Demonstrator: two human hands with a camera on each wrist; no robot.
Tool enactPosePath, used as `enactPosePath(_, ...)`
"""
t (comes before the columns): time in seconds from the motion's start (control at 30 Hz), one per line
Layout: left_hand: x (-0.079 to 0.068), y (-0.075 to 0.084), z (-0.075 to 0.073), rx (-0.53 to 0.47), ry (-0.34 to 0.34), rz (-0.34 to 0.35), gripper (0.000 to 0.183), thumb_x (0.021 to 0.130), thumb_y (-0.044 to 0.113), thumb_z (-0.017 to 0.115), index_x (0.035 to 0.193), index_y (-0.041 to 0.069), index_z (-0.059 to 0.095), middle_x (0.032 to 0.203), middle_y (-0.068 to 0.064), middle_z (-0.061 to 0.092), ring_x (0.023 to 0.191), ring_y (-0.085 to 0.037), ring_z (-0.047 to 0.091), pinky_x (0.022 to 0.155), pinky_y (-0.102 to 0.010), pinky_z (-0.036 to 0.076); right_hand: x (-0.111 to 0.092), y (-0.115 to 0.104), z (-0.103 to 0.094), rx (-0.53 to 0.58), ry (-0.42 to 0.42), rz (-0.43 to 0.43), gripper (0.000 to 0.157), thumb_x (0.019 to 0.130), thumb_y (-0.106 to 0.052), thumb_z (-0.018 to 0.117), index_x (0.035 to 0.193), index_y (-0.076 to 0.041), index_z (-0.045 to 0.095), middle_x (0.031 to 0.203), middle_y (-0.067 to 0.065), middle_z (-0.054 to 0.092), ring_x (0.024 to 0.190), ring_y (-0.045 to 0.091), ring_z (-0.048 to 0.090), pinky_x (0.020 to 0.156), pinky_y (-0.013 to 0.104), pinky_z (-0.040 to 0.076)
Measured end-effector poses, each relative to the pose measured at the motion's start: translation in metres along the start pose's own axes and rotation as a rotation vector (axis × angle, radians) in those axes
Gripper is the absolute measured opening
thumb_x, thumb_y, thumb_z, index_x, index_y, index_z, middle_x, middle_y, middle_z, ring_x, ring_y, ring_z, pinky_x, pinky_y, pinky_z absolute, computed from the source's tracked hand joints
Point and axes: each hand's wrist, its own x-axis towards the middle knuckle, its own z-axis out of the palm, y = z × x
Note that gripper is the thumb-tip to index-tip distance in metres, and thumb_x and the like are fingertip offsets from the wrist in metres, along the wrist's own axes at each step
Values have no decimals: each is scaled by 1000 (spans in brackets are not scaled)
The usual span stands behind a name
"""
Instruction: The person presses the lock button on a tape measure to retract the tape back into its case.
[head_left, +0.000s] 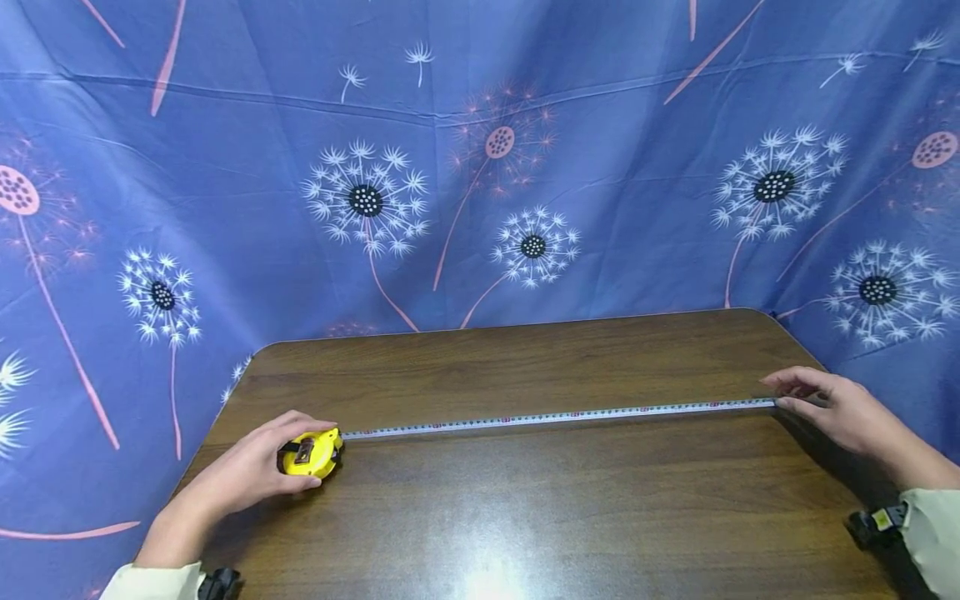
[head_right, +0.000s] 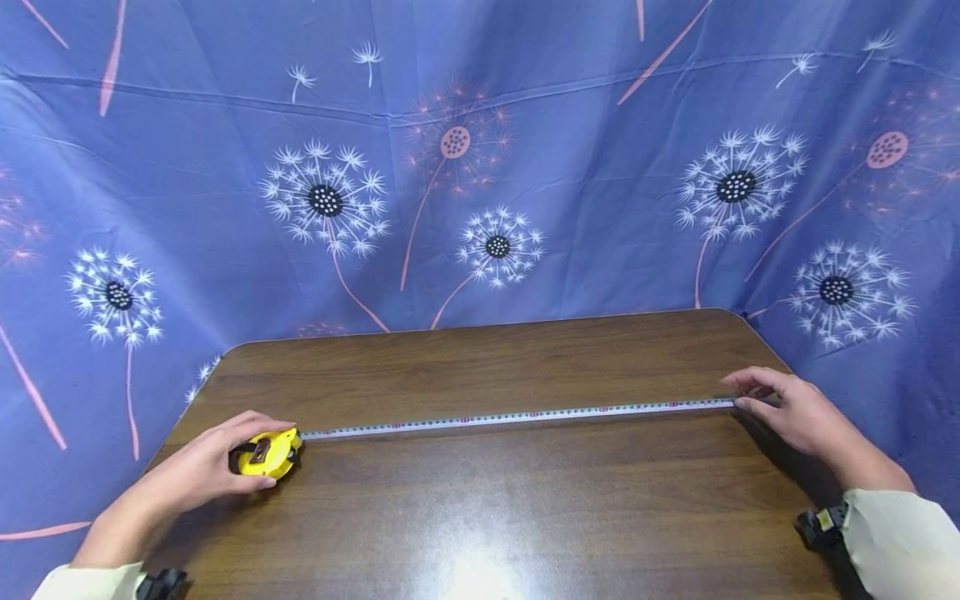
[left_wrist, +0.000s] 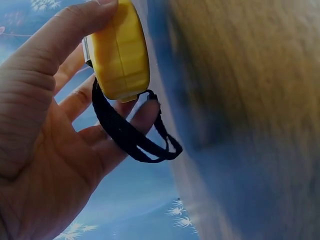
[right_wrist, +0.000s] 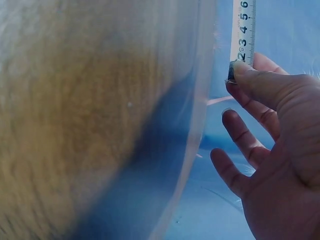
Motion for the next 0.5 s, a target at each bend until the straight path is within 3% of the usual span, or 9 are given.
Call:
enactPosePath(0.33,1,0,-5,6,16,5,70,72,22,96,136,19,66,121,13,62,105,-8,60,88,-34,51,2,-1,-3,84,26,38,31,83,19,72,103,-4,70,93,-14,69,82,-7,58,69,10,42)
enactPosePath(0.5,2,-1,-7,3,41,30,72,69,17,96,134,16,67,120,11,63,105,-9,61,90,-26,49,2,-3,-5,108,38,52,25,86,17,71,100,-4,71,90,-14,69,80,-7,58,69,9,42)
